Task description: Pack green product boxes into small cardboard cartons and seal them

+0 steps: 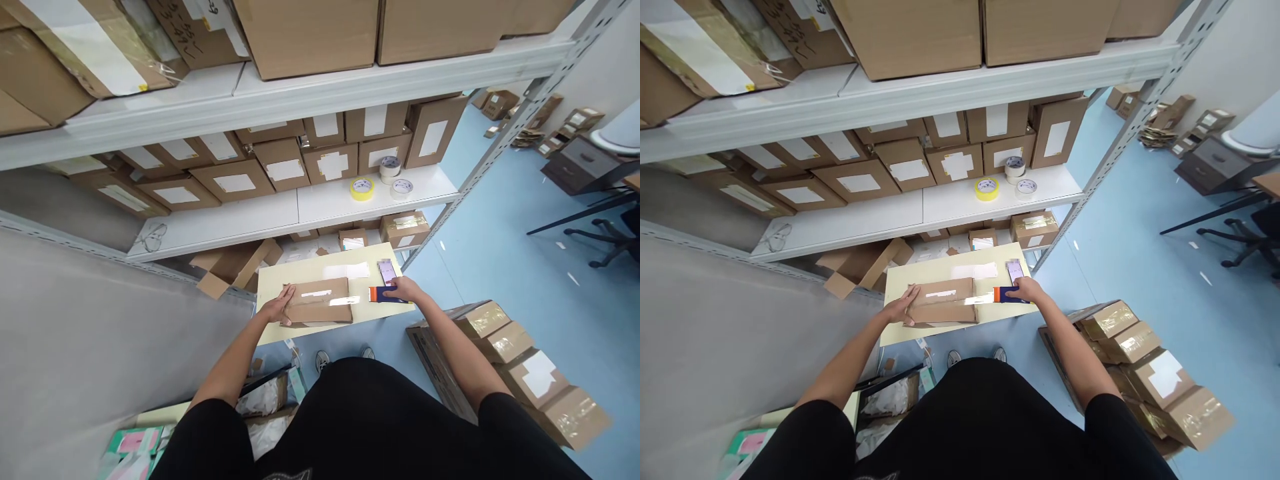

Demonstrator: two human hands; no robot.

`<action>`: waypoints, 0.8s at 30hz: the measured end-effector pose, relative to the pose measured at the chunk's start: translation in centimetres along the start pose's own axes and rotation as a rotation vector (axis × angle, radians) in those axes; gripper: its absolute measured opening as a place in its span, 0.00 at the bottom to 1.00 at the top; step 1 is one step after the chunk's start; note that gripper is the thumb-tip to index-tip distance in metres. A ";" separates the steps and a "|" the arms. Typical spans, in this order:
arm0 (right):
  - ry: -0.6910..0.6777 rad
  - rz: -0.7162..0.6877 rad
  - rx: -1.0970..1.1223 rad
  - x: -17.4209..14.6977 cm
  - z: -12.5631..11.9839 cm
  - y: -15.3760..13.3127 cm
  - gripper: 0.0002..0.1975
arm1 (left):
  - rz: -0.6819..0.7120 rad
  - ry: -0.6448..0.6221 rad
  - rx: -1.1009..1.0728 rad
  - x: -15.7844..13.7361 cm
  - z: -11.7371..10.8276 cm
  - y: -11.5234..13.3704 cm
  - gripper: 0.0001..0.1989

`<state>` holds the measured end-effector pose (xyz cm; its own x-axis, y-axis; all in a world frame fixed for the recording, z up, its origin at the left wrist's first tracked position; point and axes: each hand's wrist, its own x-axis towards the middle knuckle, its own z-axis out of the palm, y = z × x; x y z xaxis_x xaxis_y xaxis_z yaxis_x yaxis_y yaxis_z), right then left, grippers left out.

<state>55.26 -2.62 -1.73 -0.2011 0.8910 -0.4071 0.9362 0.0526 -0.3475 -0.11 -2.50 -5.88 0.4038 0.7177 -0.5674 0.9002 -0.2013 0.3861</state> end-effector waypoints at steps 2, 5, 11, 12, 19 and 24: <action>-0.003 0.020 0.012 0.2 0.7 0.3 0.20 | -0.017 -0.004 0.019 0.1 0.0 0.1 0.73; -0.022 0.061 0.029 0.8 2.0 -0.1 0.20 | -0.053 -0.022 0.056 0.2 0.0 0.4 0.74; -0.058 0.121 0.090 1.4 4.3 -0.6 0.21 | -0.067 -0.008 0.087 0.0 -0.1 1.3 0.73; -0.065 0.128 0.100 1.4 4.8 -0.7 0.21 | -0.069 -0.006 0.088 -0.1 -0.1 1.3 0.73; -0.108 0.166 0.206 2.0 8.3 -2.4 0.21 | -0.071 -0.030 0.067 0.2 0.1 1.0 0.75; -0.102 0.191 0.282 2.3 10.7 -3.4 0.21 | -0.053 -0.006 0.006 0.3 0.5 0.4 0.75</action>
<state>48.52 -5.56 -10.53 -0.0707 0.8225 -0.5644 0.8460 -0.2503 -0.4708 0.52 -2.71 -6.29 0.3564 0.7231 -0.5917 0.9214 -0.1668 0.3511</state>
